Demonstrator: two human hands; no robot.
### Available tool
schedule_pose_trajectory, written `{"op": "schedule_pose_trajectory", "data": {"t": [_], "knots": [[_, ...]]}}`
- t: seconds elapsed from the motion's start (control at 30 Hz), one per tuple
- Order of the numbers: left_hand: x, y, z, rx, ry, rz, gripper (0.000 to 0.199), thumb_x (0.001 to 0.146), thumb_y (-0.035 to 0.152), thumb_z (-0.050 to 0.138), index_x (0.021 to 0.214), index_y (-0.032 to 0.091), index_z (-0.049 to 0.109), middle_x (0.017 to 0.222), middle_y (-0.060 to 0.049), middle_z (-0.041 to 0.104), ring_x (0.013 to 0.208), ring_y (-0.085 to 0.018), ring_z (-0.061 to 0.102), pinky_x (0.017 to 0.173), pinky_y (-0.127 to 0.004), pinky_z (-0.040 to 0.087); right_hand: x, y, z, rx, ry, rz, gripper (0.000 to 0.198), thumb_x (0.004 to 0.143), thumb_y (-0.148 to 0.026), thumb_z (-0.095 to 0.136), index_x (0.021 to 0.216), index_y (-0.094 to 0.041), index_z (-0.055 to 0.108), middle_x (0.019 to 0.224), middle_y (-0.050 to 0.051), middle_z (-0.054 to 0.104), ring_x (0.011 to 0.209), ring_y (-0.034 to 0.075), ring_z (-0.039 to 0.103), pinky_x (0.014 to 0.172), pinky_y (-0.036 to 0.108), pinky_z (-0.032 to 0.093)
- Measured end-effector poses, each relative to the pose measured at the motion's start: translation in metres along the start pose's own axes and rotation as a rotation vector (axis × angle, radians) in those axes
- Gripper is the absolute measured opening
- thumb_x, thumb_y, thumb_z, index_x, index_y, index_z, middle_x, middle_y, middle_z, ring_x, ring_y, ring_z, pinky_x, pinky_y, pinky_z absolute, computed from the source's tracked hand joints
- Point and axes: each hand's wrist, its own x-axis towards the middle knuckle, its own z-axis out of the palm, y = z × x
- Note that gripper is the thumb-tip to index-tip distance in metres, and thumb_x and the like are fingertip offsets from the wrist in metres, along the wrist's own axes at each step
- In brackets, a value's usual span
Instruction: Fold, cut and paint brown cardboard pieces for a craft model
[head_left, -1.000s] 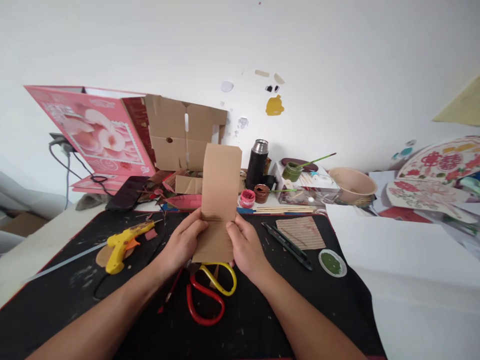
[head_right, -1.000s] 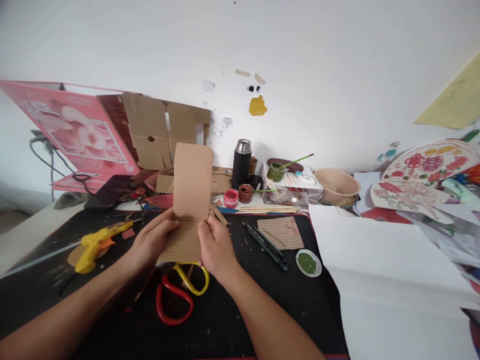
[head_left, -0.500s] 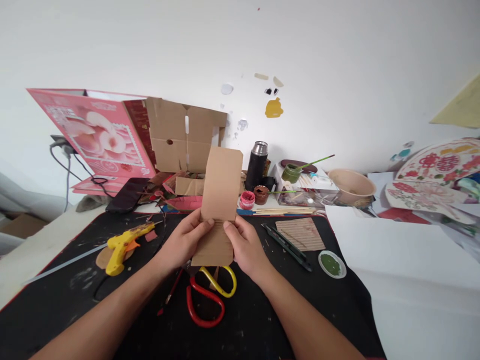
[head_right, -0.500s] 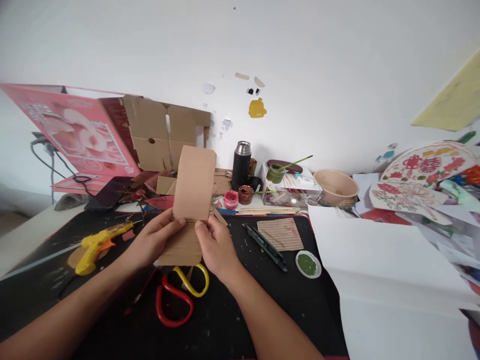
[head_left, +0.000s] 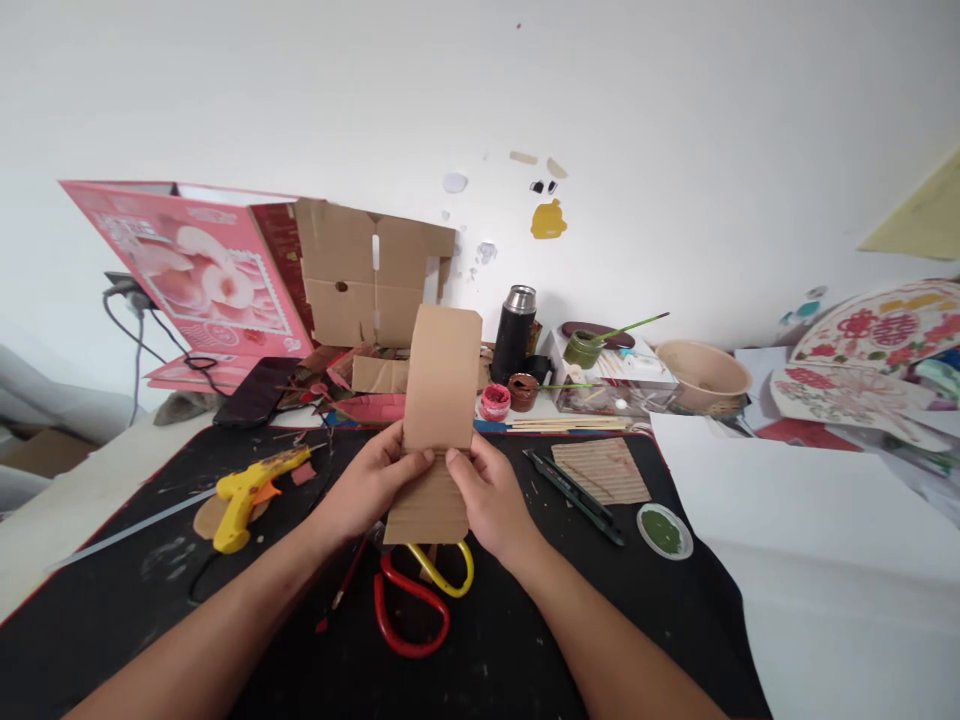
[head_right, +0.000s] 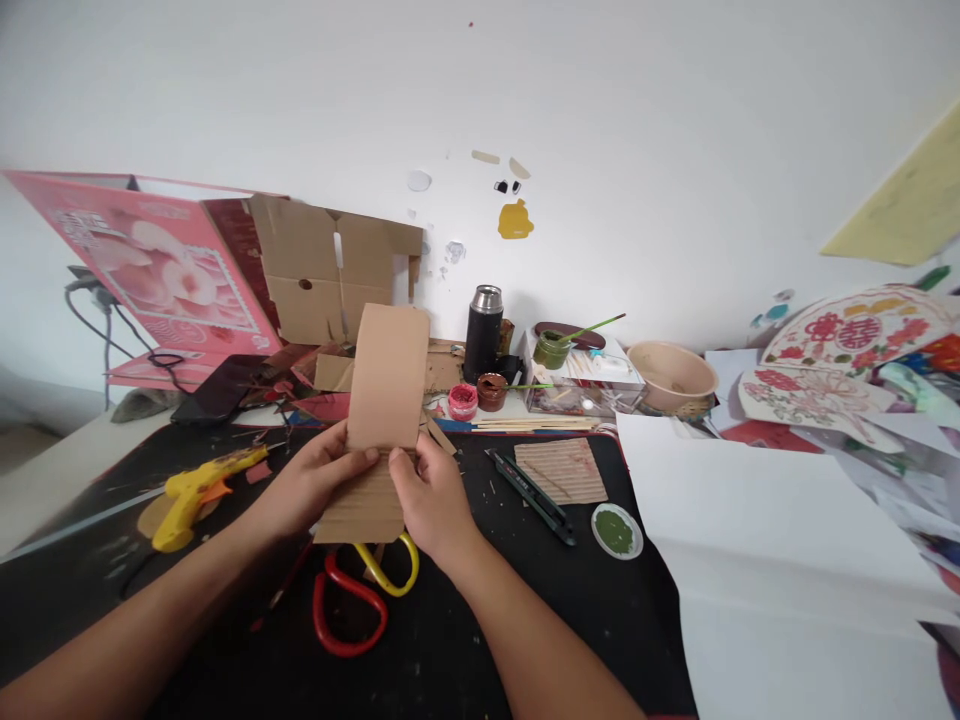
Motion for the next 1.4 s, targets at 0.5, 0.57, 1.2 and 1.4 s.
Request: {"op": "schedule_pose_trajectory", "data": {"t": [0.5,0.57,1.2,1.4], "knots": [[-0.001,-0.001,0.013,-0.04,0.077,0.041,0.049,0.072,0.046,0.086,0.11,0.018,0.073,0.104,-0.007,0.082,0.092,-0.027,0.074,0.083,-0.035,0.057,0.0,0.002,0.0,-0.063,0.042,-0.027,0.018,0.092,-0.038,0.062,0.095,-0.022,0.069,0.092,0.004,0.074,0.088,0.024,0.068,0.079,0.033,0.052],[0.0,-0.001,0.011,0.0,0.053,0.044,0.05,0.073,0.047,0.086,0.112,0.018,0.072,0.108,-0.008,0.082,0.1,-0.03,0.074,0.086,-0.036,0.057,0.001,0.003,0.0,-0.08,0.045,-0.013,0.019,0.091,-0.039,0.063,0.094,-0.022,0.069,0.09,0.004,0.073,0.089,0.024,0.067,0.077,0.033,0.051],[0.002,-0.001,-0.005,0.101,-0.044,0.082,0.054,0.082,0.053,0.082,0.121,0.018,0.069,0.119,-0.012,0.08,0.103,-0.031,0.075,0.09,-0.039,0.058,0.0,-0.002,-0.001,-0.008,0.003,-0.001,0.017,0.092,-0.036,0.064,0.101,-0.022,0.069,0.102,0.005,0.075,0.094,0.025,0.071,0.087,0.036,0.054],[0.002,-0.004,0.003,0.036,0.008,0.085,0.045,0.08,0.046,0.082,0.114,0.019,0.071,0.114,-0.01,0.081,0.104,-0.031,0.075,0.091,-0.039,0.057,-0.003,-0.002,-0.001,-0.021,0.025,-0.016,0.019,0.092,-0.035,0.061,0.101,-0.022,0.07,0.098,0.005,0.076,0.089,0.024,0.071,0.081,0.034,0.054]]}}
